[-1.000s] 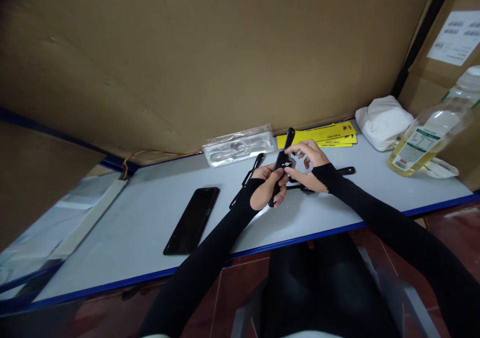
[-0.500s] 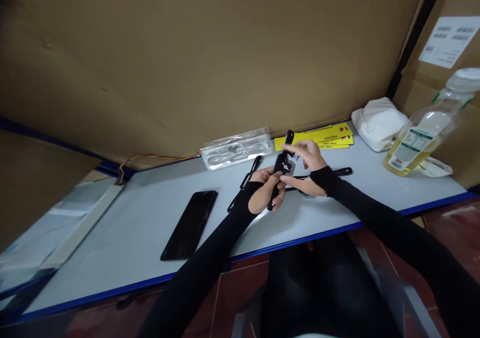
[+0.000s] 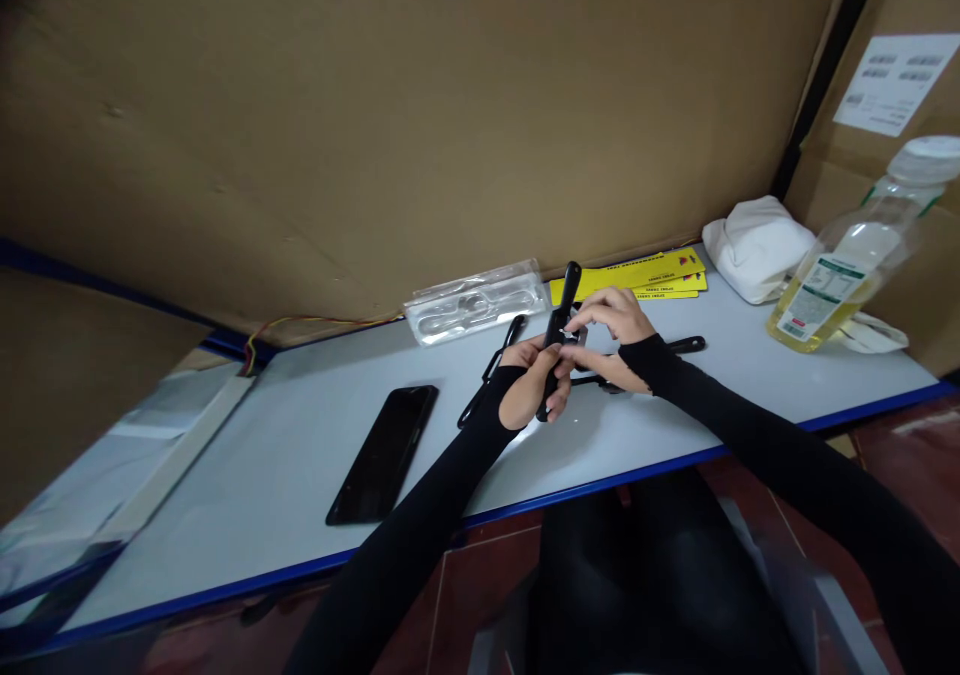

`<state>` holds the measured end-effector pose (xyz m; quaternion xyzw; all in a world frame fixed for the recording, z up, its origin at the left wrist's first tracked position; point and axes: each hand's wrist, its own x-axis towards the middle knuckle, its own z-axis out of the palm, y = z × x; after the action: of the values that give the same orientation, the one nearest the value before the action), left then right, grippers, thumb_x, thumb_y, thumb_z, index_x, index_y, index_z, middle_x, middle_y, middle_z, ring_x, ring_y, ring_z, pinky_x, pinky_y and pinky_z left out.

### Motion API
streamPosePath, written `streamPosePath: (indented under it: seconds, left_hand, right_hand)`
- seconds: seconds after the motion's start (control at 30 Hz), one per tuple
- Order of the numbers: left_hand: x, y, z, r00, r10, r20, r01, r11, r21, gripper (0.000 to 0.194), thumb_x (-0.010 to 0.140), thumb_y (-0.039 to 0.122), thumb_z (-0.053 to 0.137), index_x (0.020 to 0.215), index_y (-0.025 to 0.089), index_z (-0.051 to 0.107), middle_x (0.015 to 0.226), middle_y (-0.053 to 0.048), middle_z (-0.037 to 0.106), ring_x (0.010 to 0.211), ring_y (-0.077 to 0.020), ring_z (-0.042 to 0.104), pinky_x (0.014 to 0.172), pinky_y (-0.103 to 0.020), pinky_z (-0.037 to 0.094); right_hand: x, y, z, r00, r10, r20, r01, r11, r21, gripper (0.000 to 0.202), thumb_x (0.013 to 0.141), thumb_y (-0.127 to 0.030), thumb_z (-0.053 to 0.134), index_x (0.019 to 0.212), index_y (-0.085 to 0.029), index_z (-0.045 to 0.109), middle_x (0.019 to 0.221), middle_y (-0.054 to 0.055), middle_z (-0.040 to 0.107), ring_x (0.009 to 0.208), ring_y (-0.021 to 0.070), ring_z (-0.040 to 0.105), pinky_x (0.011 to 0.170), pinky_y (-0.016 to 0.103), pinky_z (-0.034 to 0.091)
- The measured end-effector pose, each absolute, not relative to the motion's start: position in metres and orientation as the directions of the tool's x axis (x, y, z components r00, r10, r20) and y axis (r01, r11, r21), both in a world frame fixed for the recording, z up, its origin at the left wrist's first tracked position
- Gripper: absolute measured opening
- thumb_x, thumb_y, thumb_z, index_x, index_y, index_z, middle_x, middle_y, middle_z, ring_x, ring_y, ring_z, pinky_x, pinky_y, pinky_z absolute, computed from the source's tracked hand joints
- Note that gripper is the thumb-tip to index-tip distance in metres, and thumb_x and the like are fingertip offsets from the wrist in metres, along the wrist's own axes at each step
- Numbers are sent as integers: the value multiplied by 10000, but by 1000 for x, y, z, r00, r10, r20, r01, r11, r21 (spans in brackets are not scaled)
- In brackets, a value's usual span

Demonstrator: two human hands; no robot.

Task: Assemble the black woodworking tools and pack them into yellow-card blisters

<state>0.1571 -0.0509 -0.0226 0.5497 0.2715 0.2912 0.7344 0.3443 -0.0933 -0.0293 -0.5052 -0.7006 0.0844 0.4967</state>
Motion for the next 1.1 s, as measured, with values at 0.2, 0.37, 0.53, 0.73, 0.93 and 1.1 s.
streamPosePath:
  seconds: [0.2, 0.37, 0.53, 0.73, 0.93, 1.1]
  left_hand:
    - [158, -55, -21, 699, 709, -89, -116, 235, 965, 440, 826, 534, 789, 892, 202, 507, 623, 105, 470, 312, -65, 420, 248, -225, 380]
    - [158, -57, -19, 710, 699, -80, -114, 227, 967, 452, 822, 552, 787, 895, 204, 508, 618, 110, 455, 304, -62, 412, 244, -218, 373]
    - [158, -57, -21, 677, 732, -77, -122, 214, 969, 436, 833, 545, 775, 887, 203, 510, 633, 104, 461, 313, -61, 414, 247, -224, 377]
    - [160, -57, -24, 676, 733, -78, -122, 216, 969, 473, 818, 579, 788, 911, 204, 515, 632, 106, 465, 306, -69, 408, 243, -233, 368]
    - [160, -59, -25, 671, 737, -78, -139, 228, 964, 480, 819, 575, 795, 935, 196, 524, 627, 107, 466, 308, -68, 407, 237, -230, 372]
    - [161, -59, -27, 689, 721, -69, -149, 234, 961, 485, 825, 570, 800, 974, 189, 539, 628, 108, 469, 314, -69, 420, 240, -222, 378]
  right_hand:
    - [341, -97, -23, -15, 796, 605, 604, 489, -629, 152, 910, -180, 690, 931, -269, 812, 1130, 80, 669, 951, 226, 534, 803, 388, 515]
    - [339, -98, -24, -22, 798, 603, 603, 491, -628, 212, 949, -167, 642, 874, -270, 811, 1183, 80, 644, 1036, 244, 536, 823, 389, 533]
    - [343, -97, -25, -35, 818, 574, 590, 481, -649, 140, 931, -196, 689, 914, -265, 809, 1139, 89, 661, 1035, 255, 526, 783, 373, 523]
    - [342, -96, -25, -21, 807, 591, 582, 490, -648, 151, 912, -171, 682, 911, -265, 800, 1124, 78, 661, 970, 239, 524, 803, 388, 504]
    - [343, -97, -24, -6, 798, 603, 592, 489, -641, 242, 899, -97, 610, 785, -250, 759, 1116, 62, 641, 988, 230, 548, 884, 406, 501]
    - [340, -97, -27, 12, 779, 627, 604, 494, -625, 200, 874, -104, 662, 770, -244, 760, 1104, 73, 639, 917, 216, 550, 870, 411, 527]
